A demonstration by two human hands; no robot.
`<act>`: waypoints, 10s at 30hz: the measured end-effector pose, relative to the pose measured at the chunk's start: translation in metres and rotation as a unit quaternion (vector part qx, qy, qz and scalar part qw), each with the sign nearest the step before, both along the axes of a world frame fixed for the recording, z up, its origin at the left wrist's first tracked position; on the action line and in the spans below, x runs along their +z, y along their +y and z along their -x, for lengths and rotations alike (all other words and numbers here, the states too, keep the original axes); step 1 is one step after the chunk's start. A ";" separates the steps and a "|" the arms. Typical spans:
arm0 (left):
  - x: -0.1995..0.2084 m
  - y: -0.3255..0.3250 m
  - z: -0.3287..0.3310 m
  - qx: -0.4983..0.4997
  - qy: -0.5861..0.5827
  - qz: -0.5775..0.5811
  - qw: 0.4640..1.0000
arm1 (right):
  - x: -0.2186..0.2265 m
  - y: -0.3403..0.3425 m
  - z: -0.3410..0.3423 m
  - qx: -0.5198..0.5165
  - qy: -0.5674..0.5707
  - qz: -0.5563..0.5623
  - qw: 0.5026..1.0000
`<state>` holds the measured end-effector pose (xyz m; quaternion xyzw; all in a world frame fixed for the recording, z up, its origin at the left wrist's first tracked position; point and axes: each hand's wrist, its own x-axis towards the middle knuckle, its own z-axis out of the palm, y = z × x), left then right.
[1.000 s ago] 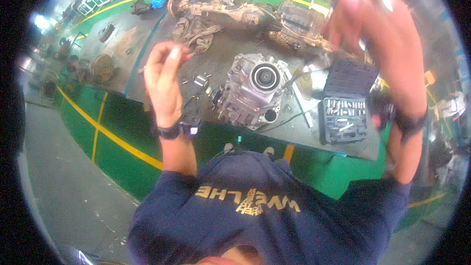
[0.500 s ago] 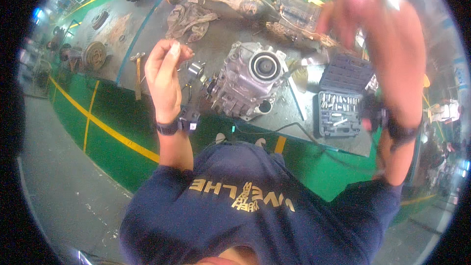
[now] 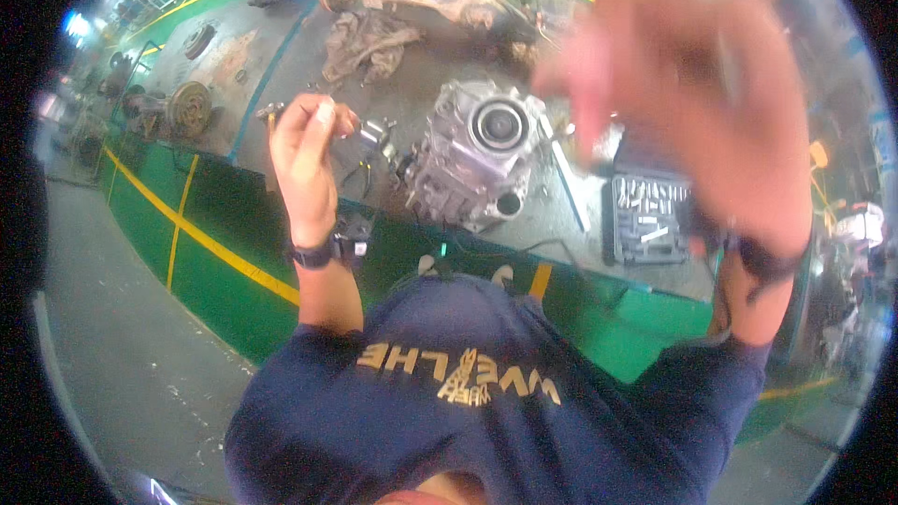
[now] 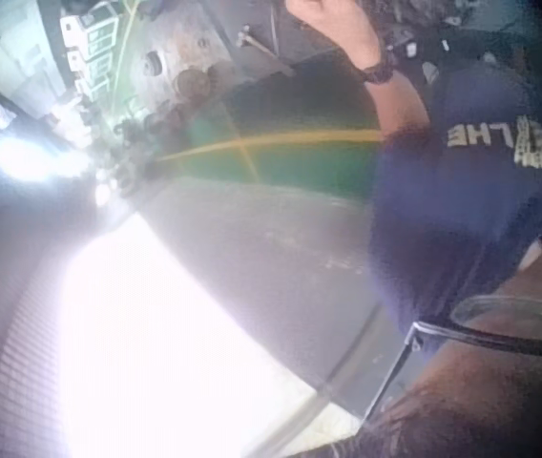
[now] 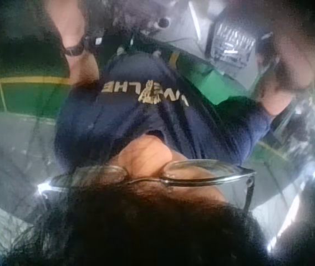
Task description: The person places a small metal component onto a larger metal housing, picks up a bolt, and then uses a socket wrench to tighten bolts on the housing.
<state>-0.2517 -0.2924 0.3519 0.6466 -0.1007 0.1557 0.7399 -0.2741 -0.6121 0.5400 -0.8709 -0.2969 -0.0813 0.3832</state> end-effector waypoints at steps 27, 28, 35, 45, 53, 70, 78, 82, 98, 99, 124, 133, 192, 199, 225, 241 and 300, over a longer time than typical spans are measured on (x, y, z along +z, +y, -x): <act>0.015 0.112 0.066 0.264 0.058 -0.190 0.944 | -0.029 -0.028 0.018 0.115 -0.119 -0.041 0.985; 0.021 0.074 0.062 0.185 0.057 -0.198 0.961 | -0.029 -0.028 0.015 0.098 -0.125 -0.024 0.987; 0.055 -0.143 0.049 -0.173 -0.229 -0.274 0.918 | -0.016 -0.007 -0.001 0.040 -0.072 -0.047 0.995; 0.037 -0.186 -0.048 -0.150 -0.229 -0.248 0.929 | -0.024 0.000 0.021 0.032 -0.082 -0.142 0.986; 0.054 -0.222 0.022 -0.301 -0.118 -0.243 0.915 | -0.013 -0.065 -0.016 -0.107 0.016 -0.223 0.969; 0.047 -0.204 -0.003 -0.186 -0.159 -0.162 0.956 | -0.078 -0.126 -0.021 0.159 0.179 -0.403 0.883; 0.027 -0.286 0.000 -0.282 -0.140 -0.156 0.936 | -0.066 -0.109 -0.051 -0.132 0.071 -0.197 0.969; 0.043 -0.213 -0.006 -0.121 -0.154 -0.169 0.966 | -0.058 -0.122 -0.026 0.114 0.201 -0.392 0.890; 0.051 -0.212 -0.039 -0.180 -0.128 -0.084 0.972 | -0.064 -0.059 0.020 0.036 0.057 -0.132 0.989; 0.050 -0.227 -0.044 -0.201 -0.149 -0.085 0.965 | -0.053 -0.035 0.007 0.056 0.092 -0.144 0.984; 0.034 -0.210 0.030 -0.471 0.004 -0.099 0.876 | -0.048 -0.046 -0.010 0.089 0.135 -0.232 0.959; 0.050 -0.173 0.042 -0.520 0.053 0.003 0.853 | -0.003 -0.010 0.002 0.084 0.053 -0.187 0.977; 0.039 -0.113 -0.009 -0.223 -0.220 -0.397 0.863 | -0.018 0.029 0.034 0.384 0.189 -0.121 0.896; 0.047 -0.113 -0.037 -0.150 -0.222 -0.410 0.872 | -0.002 0.008 0.046 0.049 0.206 -0.248 0.945; -0.044 0.031 -0.013 0.036 0.056 -0.210 0.975 | -0.020 0.027 0.009 -0.032 0.163 -0.255 0.953; -0.046 0.019 -0.014 0.048 0.040 -0.249 0.967 | -0.038 -0.058 0.056 -0.367 -0.156 0.029 0.917; -0.059 0.018 -0.013 -0.031 0.082 -0.176 0.981 | -0.004 -0.062 0.029 0.321 -0.019 -0.042 0.946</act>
